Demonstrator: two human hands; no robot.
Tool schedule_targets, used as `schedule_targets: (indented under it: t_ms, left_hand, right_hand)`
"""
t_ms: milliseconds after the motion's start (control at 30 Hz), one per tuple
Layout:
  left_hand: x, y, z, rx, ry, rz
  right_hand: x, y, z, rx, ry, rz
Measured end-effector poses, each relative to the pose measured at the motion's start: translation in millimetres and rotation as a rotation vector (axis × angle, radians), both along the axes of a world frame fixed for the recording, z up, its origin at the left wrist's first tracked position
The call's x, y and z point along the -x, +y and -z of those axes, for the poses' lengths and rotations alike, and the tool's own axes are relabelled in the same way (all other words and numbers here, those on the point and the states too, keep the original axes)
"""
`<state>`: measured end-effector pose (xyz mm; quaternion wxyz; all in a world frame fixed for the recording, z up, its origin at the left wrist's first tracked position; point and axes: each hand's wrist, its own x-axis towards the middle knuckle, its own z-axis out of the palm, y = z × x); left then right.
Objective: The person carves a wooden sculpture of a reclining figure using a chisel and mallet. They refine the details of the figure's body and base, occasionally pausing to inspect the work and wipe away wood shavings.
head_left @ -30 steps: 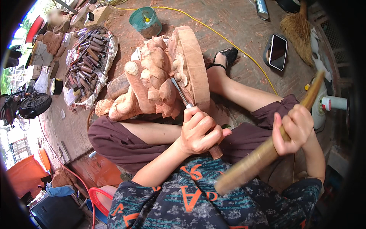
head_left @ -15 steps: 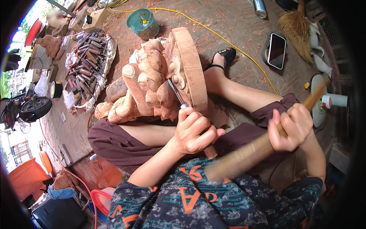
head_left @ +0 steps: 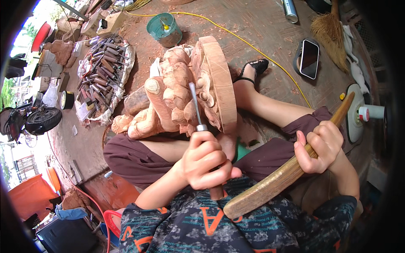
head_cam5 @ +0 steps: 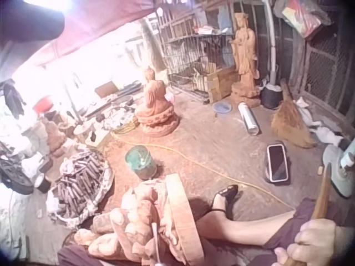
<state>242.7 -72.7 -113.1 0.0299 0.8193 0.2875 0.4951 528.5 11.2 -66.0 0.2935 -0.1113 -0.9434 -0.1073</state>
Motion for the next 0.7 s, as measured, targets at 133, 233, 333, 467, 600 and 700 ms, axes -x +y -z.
schedule_targets:
  t_ms: [133,233,333,467,600,700]
  left_hand:
    - [0,-11,25,0.071,0.043,0.032]
    - [-1,-10,27,0.096,0.043,0.028]
    - [0,-7,27,0.106,0.048,0.042]
    - [6,-6,31,0.087,0.084,0.091]
    - [10,2,36,0.052,0.054,0.104]
    - [13,7,36,0.065,0.045,0.099]
  right_hand:
    - [6,-6,-8,0.004,-0.073,-0.001]
    - [11,-8,-8,0.028,-0.070,-0.030]
    - [16,-11,-12,0.059,-0.086,-0.054]
    - [23,-12,-20,0.088,-0.102,-0.089]
    - [25,-3,-20,0.024,-0.101,-0.216]
    - [28,-9,-23,-0.144,-0.300,-0.025]
